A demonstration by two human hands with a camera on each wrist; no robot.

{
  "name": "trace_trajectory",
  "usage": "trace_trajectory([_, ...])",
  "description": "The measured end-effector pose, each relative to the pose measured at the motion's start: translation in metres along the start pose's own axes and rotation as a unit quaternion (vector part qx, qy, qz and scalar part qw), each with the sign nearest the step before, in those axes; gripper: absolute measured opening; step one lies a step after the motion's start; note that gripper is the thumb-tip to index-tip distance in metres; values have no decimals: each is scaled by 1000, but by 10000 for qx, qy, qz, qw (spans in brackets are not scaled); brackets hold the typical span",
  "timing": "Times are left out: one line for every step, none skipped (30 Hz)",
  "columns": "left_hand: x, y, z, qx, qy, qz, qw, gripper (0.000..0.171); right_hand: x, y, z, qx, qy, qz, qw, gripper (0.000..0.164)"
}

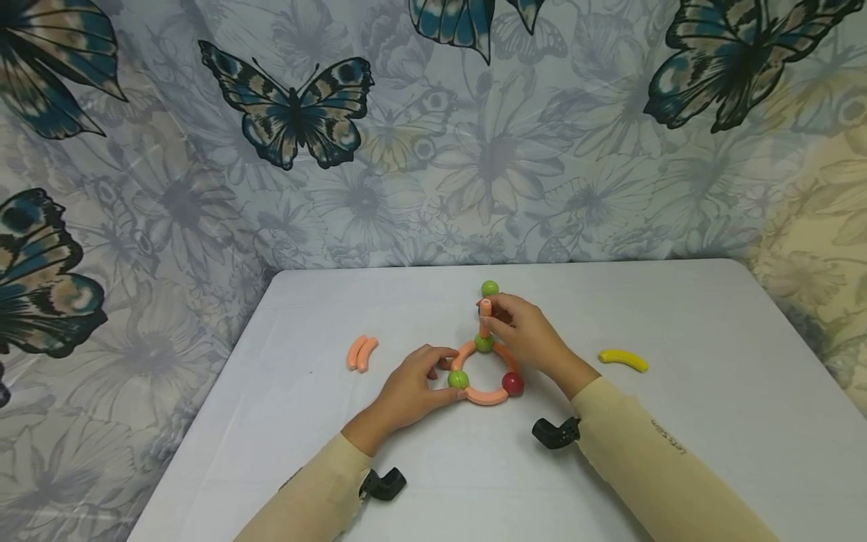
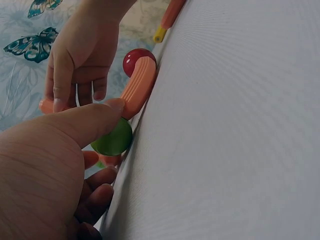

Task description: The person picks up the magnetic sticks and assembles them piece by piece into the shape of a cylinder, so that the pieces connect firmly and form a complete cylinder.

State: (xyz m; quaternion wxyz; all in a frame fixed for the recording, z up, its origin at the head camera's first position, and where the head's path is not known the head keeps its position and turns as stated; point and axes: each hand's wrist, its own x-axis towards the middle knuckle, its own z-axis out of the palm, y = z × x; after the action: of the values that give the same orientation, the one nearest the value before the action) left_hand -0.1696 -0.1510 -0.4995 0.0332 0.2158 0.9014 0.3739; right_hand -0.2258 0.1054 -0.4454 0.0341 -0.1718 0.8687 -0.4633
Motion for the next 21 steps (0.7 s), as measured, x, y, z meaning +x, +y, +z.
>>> trace_trajectory([0,0,0,-15,-5,-8,10000,64,0,0,0,19,12,-2,10000,31])
trace_trajectory([0,0,0,-20,-11,-13,10000,64,0,1,-1,21,25,-34,10000,31])
trace_trajectory([0,0,0,-21,-18,-20,10000,64,0,2,-1,22,45,-54,10000,32])
trace_trajectory([0,0,0,-18,-26,-26,10000,63,-1,2,-2,9,69,-87,9999,33])
trace_trajectory([0,0,0,4,-30,-31,10000,63,-2,3,-3,11,97,-136,9999,34])
trace_trajectory([1,0,1,26,-35,-38,10000,63,-3,3,-4,1,134,-172,9998,36])
trace_trajectory([0,0,1,39,-44,-50,10000,63,-4,5,-6,9,172,-208,9996,37])
trace_trajectory([1,-1,1,57,-47,-58,10000,63,-6,5,-8,0,206,-222,9995,39])
trace_trajectory([1,-1,1,63,-46,-65,9999,63,-7,5,-11,14,233,-223,9995,41])
trace_trajectory([1,-1,2,69,-44,-68,9999,63,-9,5,-13,31,263,-224,9994,43])
trace_trajectory([1,-1,2,75,-34,-58,9999,64,-12,6,-16,56,288,-217,9993,43])
trace_trajectory([1,-2,2,73,-33,-58,10000,64,-14,5,-19,81,317,-190,9993,44])
trace_trajectory([1,-2,2,75,-25,-59,10000,64,-16,5,-23,106,349,-183,9992,45])
trace_trajectory([1,-2,2,77,-17,-55,10000,65,-19,5,-26,120,389,-176,9990,45])
trace_trajectory([1,-2,2,73,-16,-52,10000,65,-22,5,-30,148,434,-183,9988,45])
trace_trajectory([0,-2,2,77,-11,-48,10000,65,-26,5,-33,164,489,-193,9985,44])
trace_trajectory([0,-2,2,81,-10,-44,10000,65,-29,5,-37,180,541,-203,9982,44])
trace_trajectory([0,-2,2,84,-8,-42,10000,65,-33,5,-41,207,592,-214,9978,43])
trace_trajectory([0,-2,2,103,-2,-31,9999,65,-36,5,-44,247,636,-242,9974,42])
trace_trajectory([0,-2,2,112,-1,-24,9999,65,-40,6,-48,312,669,-259,9969,41])
trace_trajectory([0,-1,2,117,4,-22,9999,65,-44,7,-51,377,699,-271,9965,41])
